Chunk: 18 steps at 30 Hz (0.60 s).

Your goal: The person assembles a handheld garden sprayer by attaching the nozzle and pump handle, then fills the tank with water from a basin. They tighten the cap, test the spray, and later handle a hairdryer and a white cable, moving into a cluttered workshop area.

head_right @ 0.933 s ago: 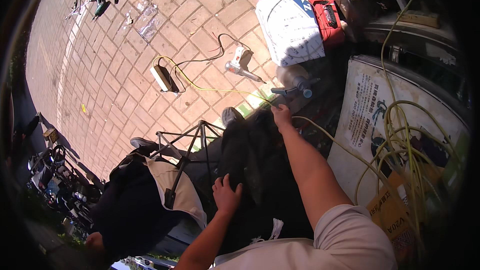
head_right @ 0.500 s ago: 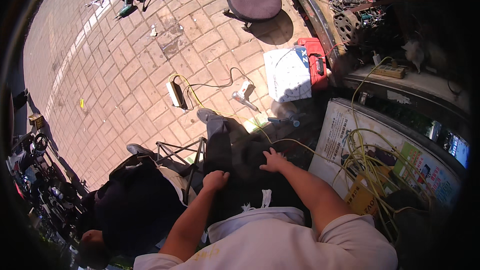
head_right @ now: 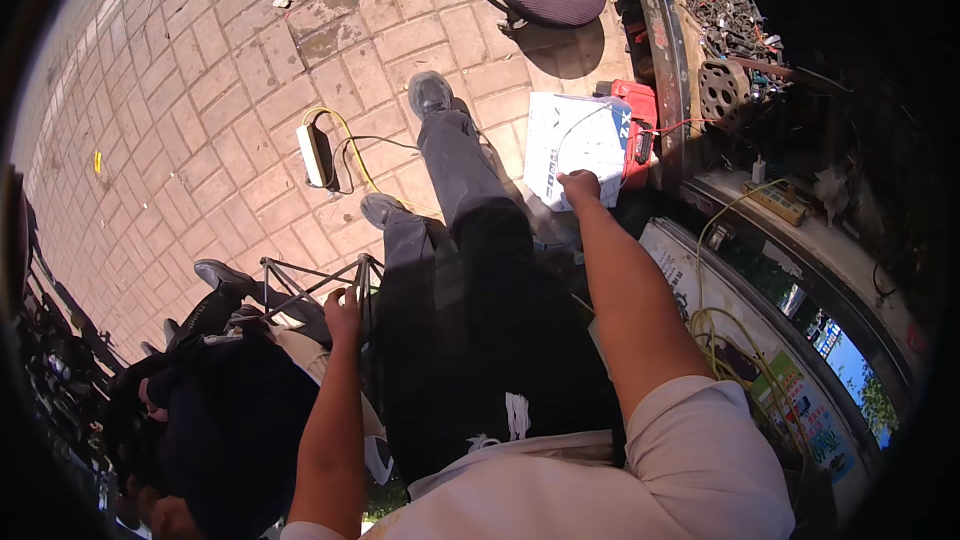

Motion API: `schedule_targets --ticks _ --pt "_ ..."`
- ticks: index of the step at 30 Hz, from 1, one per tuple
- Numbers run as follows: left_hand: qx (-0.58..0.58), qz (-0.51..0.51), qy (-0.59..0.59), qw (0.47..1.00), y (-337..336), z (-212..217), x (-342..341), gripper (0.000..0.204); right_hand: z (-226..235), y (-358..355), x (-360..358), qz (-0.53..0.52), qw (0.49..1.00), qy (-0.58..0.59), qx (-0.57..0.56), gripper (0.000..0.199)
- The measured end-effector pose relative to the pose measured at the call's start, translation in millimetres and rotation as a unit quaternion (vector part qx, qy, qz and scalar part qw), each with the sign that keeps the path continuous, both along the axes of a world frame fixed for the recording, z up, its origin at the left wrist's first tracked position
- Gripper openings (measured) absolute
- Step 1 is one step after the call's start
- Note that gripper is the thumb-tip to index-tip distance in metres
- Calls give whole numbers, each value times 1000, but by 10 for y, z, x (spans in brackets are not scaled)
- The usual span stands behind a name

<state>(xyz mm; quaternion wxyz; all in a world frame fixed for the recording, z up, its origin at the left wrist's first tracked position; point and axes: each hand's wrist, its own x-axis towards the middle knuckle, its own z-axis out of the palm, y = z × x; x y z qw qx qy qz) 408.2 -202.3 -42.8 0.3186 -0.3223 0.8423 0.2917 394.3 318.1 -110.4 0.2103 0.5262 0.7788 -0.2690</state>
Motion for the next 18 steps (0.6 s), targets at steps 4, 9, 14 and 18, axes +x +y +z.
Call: schedule_targets --ticks 4,9,14,18 --pt "26 133 -13 991 -406 -993 -642 38 -682 512 -343 -19 986 -166 14 48" --pt "33 320 -16 947 -730 -2588 -1450 39 -1336 778 -735 -93 977 -170 89 57" --pt "-36 352 -92 931 -1096 -3680 -1719 52 -1195 635 -997 -5 962 -254 97 39" --pt "-21 358 -136 923 -737 -3957 -1923 58 -865 567 -1175 74 976 -191 70 34"
